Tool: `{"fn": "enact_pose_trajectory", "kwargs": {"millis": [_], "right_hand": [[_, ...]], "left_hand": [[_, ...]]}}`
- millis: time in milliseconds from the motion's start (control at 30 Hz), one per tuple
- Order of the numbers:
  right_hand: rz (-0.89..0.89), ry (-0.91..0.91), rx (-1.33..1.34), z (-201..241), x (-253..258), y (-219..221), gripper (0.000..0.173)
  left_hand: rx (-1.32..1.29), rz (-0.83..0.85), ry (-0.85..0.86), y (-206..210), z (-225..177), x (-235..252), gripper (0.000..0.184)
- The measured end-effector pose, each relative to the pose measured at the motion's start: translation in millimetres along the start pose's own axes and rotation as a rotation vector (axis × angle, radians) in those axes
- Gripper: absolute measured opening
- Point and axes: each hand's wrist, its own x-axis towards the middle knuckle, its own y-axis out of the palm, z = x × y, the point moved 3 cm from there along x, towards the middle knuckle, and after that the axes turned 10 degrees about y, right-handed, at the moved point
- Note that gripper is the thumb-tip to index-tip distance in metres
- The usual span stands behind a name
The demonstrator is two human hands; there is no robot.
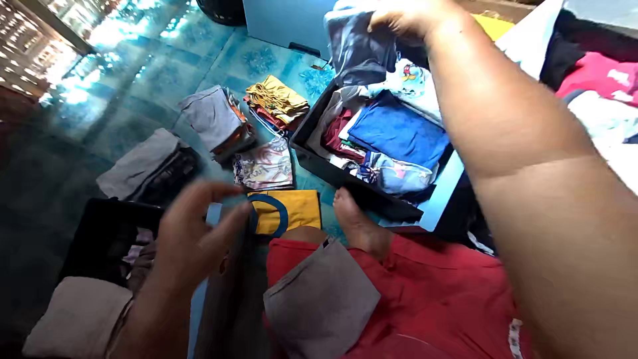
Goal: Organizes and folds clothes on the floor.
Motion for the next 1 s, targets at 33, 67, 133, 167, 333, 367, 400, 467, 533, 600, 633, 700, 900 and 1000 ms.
{"fn": "enact_pose_trajectory", "kwargs": {"millis": [33, 67, 133, 167, 333, 367, 400, 467, 533, 600, 633, 700, 900, 1000], "right_hand": [[0.085, -0.104, -0.07, 31.1, -21.8, 8.1, 0.032], [0.166, -0.209, -0.148, 61.5, -44.5, 16.7, 0.029], [0.313, -0.422, -0.308, 112.9, -90.9, 38.3, 0.024], [0.36, -0.532, -0.352, 130.3, -112.2, 51.1, 0.021], [0.454, -0.693, -0.104, 120.8, -162.8, 105.5, 0.016], [0.458, -0.576, 0.017, 104.4, -162.6, 112.3, 0.023], [0.444, -0.467, 0.118, 85.4, -159.5, 119.1, 0.03], [0.39, -0.32, 0.255, 47.1, -148.8, 133.0, 0.041], [0.298, -0.219, 0.314, 18.3, -137.0, 143.4, 0.04], [0.233, -0.143, 0.333, 2.3, -127.3, 150.4, 0.037], [0.211, -0.132, 0.33, -2.0, -122.6, 153.3, 0.035], [0.187, -0.152, 0.268, -6.2, -119.7, 161.4, 0.031], [0.232, -0.257, 0.097, -7.3, -125.8, 175.5, 0.022], [0.213, -0.277, 0.083, -7.5, -124.9, 172.2, 0.021]], "left_hand": [[0.074, -0.029, 0.044, -5.0, -11.2, 28.1, 0.034], [0.141, -0.043, 0.067, -6.5, -22.7, 57.7, 0.041], [0.213, 0.066, 0.016, -0.6, -37.9, 113.8, 0.061], [0.19, 0.171, -0.024, 6.8, -37.4, 135.6, 0.071], [-0.153, 0.7, -0.259, 65.6, 2.2, 143.1, 0.024], [-0.143, 0.73, -0.337, 71.5, 13.5, 131.1, 0.02], [-0.123, 0.748, -0.415, 74.2, 23.3, 119.9, 0.02], [-0.182, 0.698, -0.527, 69.2, 40.8, 107.2, 0.023], [-0.312, 0.5, -0.571, 50.6, 52.8, 110.3, 0.023], [-0.392, 0.205, -0.591, 21.7, 58.2, 126.7, 0.024], [-0.416, 0.041, -0.575, 5.9, 64.0, 139.5, 0.025], [-0.499, -0.297, -0.513, -22.4, 80.5, 166.3, 0.03], [-0.898, -1.005, -0.342, -17.0, 158.4, 212.0, 0.028], [-0.955, -1.153, -0.593, 45.4, 205.2, 185.9, 0.033]]}}
